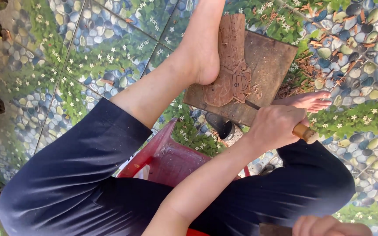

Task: Carving a decorative design into a wooden block using a hammer and chisel while sitting on a low stool.

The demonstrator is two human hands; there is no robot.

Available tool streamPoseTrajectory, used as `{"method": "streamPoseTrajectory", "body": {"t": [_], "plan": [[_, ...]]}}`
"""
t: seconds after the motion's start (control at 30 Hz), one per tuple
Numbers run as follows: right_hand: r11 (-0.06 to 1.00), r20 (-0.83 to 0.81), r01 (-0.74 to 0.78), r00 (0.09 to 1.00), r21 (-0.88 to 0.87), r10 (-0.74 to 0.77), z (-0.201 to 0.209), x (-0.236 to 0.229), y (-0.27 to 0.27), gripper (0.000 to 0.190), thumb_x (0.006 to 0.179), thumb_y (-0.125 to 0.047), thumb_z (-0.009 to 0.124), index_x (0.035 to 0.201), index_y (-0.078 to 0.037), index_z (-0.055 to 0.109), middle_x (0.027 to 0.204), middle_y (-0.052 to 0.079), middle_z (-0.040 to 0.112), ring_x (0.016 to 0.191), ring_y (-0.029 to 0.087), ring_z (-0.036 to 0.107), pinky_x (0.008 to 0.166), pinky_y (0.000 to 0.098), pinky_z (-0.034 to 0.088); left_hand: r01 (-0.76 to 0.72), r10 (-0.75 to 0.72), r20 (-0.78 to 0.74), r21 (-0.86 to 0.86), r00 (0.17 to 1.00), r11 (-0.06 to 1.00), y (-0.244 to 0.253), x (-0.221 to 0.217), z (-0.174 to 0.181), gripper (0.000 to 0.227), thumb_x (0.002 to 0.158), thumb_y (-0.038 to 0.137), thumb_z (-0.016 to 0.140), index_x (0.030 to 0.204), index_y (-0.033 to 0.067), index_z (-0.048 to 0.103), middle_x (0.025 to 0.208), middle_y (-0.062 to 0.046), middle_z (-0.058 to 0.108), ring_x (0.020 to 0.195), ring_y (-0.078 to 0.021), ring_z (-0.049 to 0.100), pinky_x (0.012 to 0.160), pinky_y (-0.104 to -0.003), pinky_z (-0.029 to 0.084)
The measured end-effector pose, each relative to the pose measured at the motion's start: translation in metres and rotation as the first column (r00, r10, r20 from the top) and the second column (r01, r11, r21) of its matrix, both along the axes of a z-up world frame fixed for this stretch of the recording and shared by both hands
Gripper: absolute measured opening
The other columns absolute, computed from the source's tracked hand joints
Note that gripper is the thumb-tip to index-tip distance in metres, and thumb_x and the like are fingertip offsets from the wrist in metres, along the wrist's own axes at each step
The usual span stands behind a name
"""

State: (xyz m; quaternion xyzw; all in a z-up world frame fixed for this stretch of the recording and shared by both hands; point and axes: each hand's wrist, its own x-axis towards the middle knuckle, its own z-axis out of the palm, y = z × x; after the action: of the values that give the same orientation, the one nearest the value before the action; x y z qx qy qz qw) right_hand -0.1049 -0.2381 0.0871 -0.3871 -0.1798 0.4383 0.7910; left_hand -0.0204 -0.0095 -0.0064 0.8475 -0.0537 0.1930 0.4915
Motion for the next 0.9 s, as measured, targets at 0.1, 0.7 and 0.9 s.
{"method": "streamPoseTrajectory", "body": {"t": [0.1,0.7,0.9], "plan": [[0.997,-0.031,0.075,0.997,0.001,-0.075,0.018,-0.012,0.042,0.027,0.107,-0.015,0.042,0.089,-0.004,0.059,0.082,0.011,0.057,0.064,0.031,0.054,0.061,0.0471,0.049,-0.009,0.009,-0.015,0.000,1.000,1.000,-0.005,0.000,-0.011,0.011,0.081,0.010,0.069,0.072,0.0135,0.065,0.067,-0.002,0.067,0.065,-0.0231,0.070,0.053,-0.041,0.052],[0.445,0.210,0.708,0.632,-0.549,-0.746,0.036,-0.036,0.158,0.030,0.100,-0.018,0.047,0.072,-0.011,0.037,0.048,0.001,0.024,0.034,0.011,0.026,0.034,0.0262,0.026,0.077,-0.079,-0.039,-0.054,0.996,0.996,0.015,-0.002,-0.008,0.010,0.079,0.010,0.065,0.074,0.0152,0.058,0.067,0.001,0.064,0.061,-0.0223,0.065,0.053,-0.040,0.049],[0.363,0.442,0.867,0.490,-0.343,-0.751,0.046,-0.036,0.135,0.023,0.105,-0.036,0.049,0.093,-0.022,0.035,0.057,-0.002,0.025,0.040,0.009,0.026,0.042,0.0248,0.031,0.194,-0.195,0.180,0.023,0.964,0.981,0.013,-0.010,0.011,0.018,0.086,0.012,0.060,0.070,0.0133,0.053,0.061,-0.001,0.053,0.054,-0.0222,0.055,0.051,-0.038,0.040]]}}
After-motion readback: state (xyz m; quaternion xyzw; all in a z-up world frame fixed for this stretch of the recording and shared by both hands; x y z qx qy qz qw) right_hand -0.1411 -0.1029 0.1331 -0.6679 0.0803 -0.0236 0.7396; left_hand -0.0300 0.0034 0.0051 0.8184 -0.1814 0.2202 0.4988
